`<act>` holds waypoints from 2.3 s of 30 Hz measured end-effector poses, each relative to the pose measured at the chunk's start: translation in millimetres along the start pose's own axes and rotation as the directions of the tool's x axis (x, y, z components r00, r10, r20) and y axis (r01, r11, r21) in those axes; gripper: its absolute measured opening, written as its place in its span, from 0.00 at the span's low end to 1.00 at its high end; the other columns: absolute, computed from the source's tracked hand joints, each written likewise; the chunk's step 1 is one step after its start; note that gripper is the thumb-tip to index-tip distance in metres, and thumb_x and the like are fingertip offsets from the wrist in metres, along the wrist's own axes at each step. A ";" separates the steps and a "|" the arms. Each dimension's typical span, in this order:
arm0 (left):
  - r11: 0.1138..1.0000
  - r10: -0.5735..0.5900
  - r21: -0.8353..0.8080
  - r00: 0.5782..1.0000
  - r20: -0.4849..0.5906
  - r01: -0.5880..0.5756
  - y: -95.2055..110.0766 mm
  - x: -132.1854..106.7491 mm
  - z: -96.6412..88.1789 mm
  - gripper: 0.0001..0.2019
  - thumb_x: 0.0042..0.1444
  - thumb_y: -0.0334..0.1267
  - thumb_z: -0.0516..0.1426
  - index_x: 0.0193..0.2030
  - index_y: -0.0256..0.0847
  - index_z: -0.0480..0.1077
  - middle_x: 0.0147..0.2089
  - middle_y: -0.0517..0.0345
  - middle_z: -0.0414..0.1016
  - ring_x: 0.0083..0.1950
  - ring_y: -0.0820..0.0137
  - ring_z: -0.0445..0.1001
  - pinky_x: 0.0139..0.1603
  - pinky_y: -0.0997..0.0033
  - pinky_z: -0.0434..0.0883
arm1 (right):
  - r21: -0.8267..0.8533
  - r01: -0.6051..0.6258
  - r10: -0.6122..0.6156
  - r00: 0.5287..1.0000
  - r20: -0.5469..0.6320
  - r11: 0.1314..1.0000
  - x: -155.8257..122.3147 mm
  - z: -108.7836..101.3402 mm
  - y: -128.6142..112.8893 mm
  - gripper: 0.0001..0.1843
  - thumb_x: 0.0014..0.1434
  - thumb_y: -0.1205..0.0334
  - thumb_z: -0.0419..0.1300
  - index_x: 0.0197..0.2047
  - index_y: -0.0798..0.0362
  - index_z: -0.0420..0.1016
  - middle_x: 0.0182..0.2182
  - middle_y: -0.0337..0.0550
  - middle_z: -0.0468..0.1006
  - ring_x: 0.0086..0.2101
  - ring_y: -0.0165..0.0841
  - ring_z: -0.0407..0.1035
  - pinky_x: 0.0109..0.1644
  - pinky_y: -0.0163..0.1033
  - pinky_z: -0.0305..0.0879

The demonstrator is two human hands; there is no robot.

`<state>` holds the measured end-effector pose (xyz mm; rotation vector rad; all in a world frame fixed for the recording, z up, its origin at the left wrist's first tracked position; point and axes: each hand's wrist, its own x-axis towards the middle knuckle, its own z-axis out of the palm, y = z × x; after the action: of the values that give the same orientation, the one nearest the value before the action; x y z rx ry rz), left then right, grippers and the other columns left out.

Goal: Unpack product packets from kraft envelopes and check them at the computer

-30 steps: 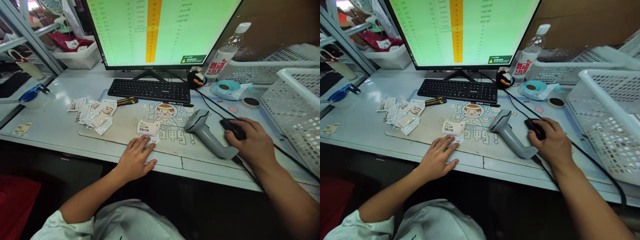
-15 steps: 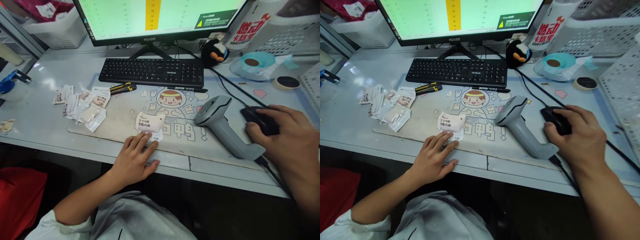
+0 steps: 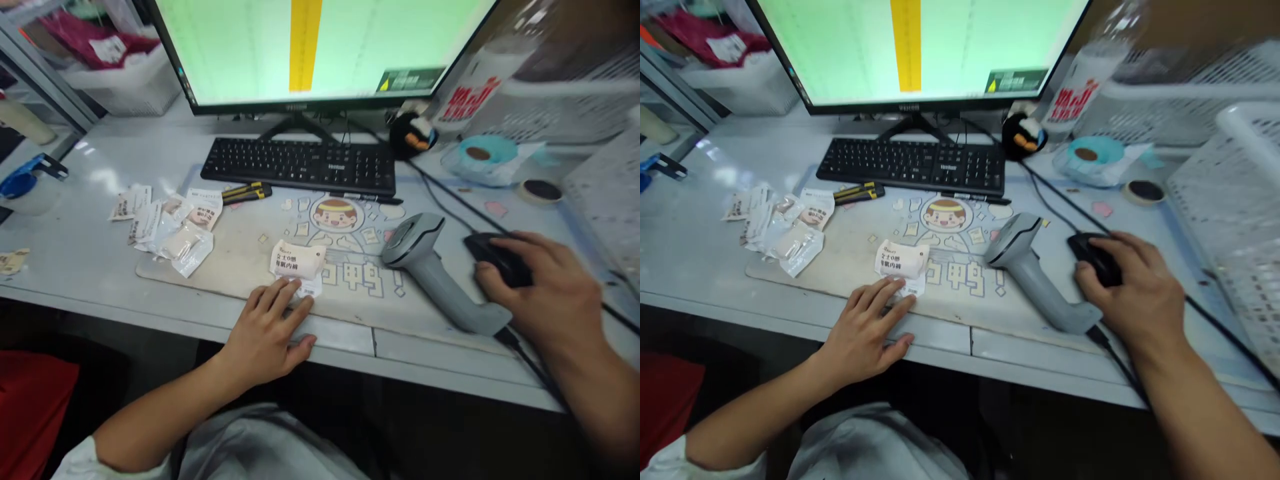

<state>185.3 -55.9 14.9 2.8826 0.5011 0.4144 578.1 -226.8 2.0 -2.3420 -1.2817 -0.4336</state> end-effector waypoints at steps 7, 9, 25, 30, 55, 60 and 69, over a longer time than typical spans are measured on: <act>0.999 -0.032 -0.026 0.994 -0.106 0.029 -1.6 2.6 13.5 0.24 0.65 0.49 0.60 0.66 0.50 0.70 0.71 0.52 0.70 0.69 0.52 0.68 0.65 0.49 0.68 | 0.010 -0.003 0.004 1.000 -0.026 1.000 7.0 10.4 23.9 0.24 0.64 0.40 0.54 0.55 0.41 0.76 0.61 0.48 0.76 0.51 0.51 0.79 0.45 0.54 0.80; 0.998 -0.047 -0.045 0.993 -0.106 0.042 -2.4 4.2 15.0 0.24 0.64 0.50 0.60 0.65 0.50 0.71 0.71 0.52 0.70 0.68 0.51 0.69 0.65 0.48 0.69 | 0.033 -0.006 0.007 0.999 -0.034 0.999 8.4 12.2 27.4 0.24 0.64 0.39 0.53 0.55 0.40 0.76 0.62 0.47 0.76 0.52 0.52 0.78 0.45 0.55 0.80; 0.991 -0.086 -0.110 0.993 -0.082 0.077 -6.5 2.2 24.7 0.25 0.64 0.53 0.61 0.66 0.54 0.70 0.72 0.53 0.68 0.70 0.51 0.68 0.68 0.45 0.68 | 0.036 -0.009 0.011 0.998 -0.057 0.999 8.0 15.7 29.9 0.26 0.64 0.43 0.52 0.57 0.46 0.78 0.60 0.50 0.76 0.53 0.48 0.77 0.52 0.54 0.79; 0.990 -0.099 -0.108 0.994 -0.045 0.094 -6.4 3.1 24.0 0.26 0.64 0.56 0.60 0.66 0.54 0.69 0.73 0.54 0.67 0.71 0.51 0.66 0.70 0.44 0.67 | 0.059 0.009 -0.007 0.999 -0.046 0.998 9.4 20.4 38.1 0.28 0.63 0.40 0.52 0.56 0.45 0.79 0.60 0.50 0.77 0.52 0.50 0.78 0.53 0.56 0.79; 0.988 -0.108 -0.108 0.994 0.017 0.110 -8.2 7.6 25.0 0.28 0.63 0.60 0.60 0.66 0.52 0.71 0.73 0.49 0.68 0.71 0.47 0.67 0.69 0.43 0.67 | 0.129 0.040 -0.033 0.998 -0.056 0.991 15.8 32.2 51.4 0.31 0.61 0.35 0.52 0.56 0.45 0.79 0.61 0.51 0.77 0.54 0.52 0.78 0.54 0.58 0.79; 0.986 -0.111 -0.118 0.993 0.025 0.113 -10.0 8.2 25.9 0.28 0.63 0.59 0.60 0.66 0.53 0.70 0.73 0.50 0.67 0.71 0.48 0.66 0.69 0.43 0.67 | 0.123 0.050 -0.043 0.998 -0.055 0.991 15.9 34.0 54.3 0.30 0.62 0.36 0.52 0.56 0.45 0.80 0.61 0.51 0.77 0.53 0.52 0.78 0.55 0.58 0.78; 0.987 -0.114 -0.112 0.994 -0.004 0.113 -11.5 5.8 32.8 0.28 0.62 0.59 0.61 0.66 0.54 0.70 0.73 0.53 0.68 0.71 0.49 0.67 0.70 0.44 0.67 | 0.066 0.013 -0.010 0.999 -0.044 0.998 15.5 32.8 49.6 0.32 0.65 0.38 0.49 0.58 0.49 0.79 0.61 0.53 0.76 0.52 0.49 0.78 0.53 0.55 0.79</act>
<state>197.0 -47.6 -17.2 2.7304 0.6193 0.4253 630.5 -222.7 -29.9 -2.2597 -1.2709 -0.4366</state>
